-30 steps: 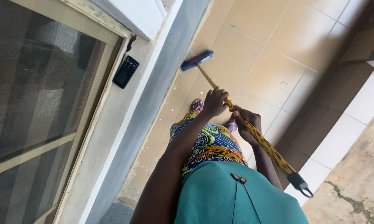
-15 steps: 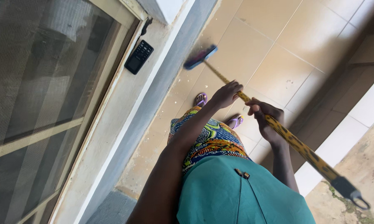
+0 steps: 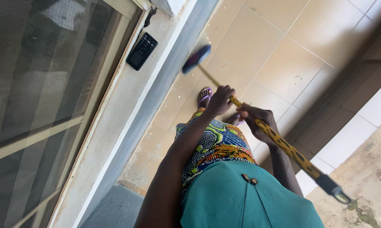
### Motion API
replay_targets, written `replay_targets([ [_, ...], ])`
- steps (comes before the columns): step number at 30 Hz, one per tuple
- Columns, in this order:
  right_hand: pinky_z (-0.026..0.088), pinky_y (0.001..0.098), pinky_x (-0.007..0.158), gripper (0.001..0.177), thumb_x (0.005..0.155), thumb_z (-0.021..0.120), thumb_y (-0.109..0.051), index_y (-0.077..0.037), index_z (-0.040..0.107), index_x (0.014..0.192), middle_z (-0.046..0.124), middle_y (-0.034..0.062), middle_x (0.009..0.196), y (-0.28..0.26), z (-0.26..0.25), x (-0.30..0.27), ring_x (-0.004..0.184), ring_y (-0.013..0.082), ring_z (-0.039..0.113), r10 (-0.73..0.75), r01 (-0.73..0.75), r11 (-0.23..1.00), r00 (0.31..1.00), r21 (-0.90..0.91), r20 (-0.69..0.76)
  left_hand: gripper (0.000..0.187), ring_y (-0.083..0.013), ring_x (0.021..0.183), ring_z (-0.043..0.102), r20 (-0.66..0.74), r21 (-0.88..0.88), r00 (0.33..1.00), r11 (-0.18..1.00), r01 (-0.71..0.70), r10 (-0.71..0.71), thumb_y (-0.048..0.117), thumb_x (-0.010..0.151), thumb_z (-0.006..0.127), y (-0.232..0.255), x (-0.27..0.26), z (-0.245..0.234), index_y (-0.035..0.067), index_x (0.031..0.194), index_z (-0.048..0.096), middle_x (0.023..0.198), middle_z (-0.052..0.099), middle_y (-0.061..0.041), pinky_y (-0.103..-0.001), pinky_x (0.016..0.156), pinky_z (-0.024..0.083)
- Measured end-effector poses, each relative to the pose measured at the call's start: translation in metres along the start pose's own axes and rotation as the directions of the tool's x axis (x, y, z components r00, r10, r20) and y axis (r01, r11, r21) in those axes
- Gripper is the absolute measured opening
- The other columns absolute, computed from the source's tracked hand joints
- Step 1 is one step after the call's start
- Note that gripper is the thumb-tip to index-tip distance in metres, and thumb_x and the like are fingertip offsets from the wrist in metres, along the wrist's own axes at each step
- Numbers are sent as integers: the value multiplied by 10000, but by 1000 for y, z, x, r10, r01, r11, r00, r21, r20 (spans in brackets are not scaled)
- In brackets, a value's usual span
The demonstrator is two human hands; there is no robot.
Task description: The person sweeps a tiled floor with a broom, moving debris along the balcony.
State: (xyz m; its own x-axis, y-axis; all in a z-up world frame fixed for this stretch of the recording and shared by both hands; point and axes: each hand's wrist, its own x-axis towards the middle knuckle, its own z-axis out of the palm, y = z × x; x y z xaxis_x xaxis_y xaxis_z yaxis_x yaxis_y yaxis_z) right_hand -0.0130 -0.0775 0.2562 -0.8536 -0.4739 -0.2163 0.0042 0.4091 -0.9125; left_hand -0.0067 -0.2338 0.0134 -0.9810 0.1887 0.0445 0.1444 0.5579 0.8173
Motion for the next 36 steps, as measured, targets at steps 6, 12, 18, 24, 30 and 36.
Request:
replay_targets([
  [6,458,409,1145,257,1059,586,-168,30,742,1108,742,110,780,-8,-10,-18,726,163,713,-123,123,992,992,35,-4,263,-361,864,661,181,-121,982,990,72,-49,258,950,732,-6,5,16,69,825,599,817,667,-151,-479,780,521],
  [12,508,422,910,264,1047,614,-217,-2,731,1148,757,99,964,-39,-45,-43,786,127,682,26,-15,999,949,37,-315,226,-328,964,665,202,-126,960,977,-170,193,220,787,706,45,73,29,109,982,677,933,699,-116,-453,819,542],
  [18,450,469,1188,327,1114,613,-265,6,712,958,746,136,1009,-51,-38,-14,1080,235,731,-264,204,953,922,-224,-283,220,-277,1017,652,74,-147,980,974,-174,186,319,943,673,57,131,16,104,907,643,941,663,-69,-422,841,550],
  [24,396,485,1230,302,1082,603,-252,-22,717,923,754,100,943,-49,-43,2,1190,269,731,-221,213,972,972,-100,-84,265,-295,957,641,3,-90,997,993,-74,74,335,945,670,37,101,-9,89,856,626,893,653,-77,-439,782,533],
  [30,396,473,1181,272,980,649,-256,1,736,961,770,159,1066,-46,-27,9,1103,283,739,-221,219,975,951,35,215,269,-312,856,630,-56,-15,992,993,117,-117,290,970,668,26,-4,-29,70,830,602,835,640,-111,-455,724,510],
  [36,391,477,1195,307,1002,632,-259,27,730,1056,774,152,982,-39,-42,-11,1099,289,732,-143,134,989,980,66,142,217,-313,840,639,5,-42,996,995,94,-93,233,960,674,45,4,-20,60,831,649,812,678,-120,-454,737,525],
])
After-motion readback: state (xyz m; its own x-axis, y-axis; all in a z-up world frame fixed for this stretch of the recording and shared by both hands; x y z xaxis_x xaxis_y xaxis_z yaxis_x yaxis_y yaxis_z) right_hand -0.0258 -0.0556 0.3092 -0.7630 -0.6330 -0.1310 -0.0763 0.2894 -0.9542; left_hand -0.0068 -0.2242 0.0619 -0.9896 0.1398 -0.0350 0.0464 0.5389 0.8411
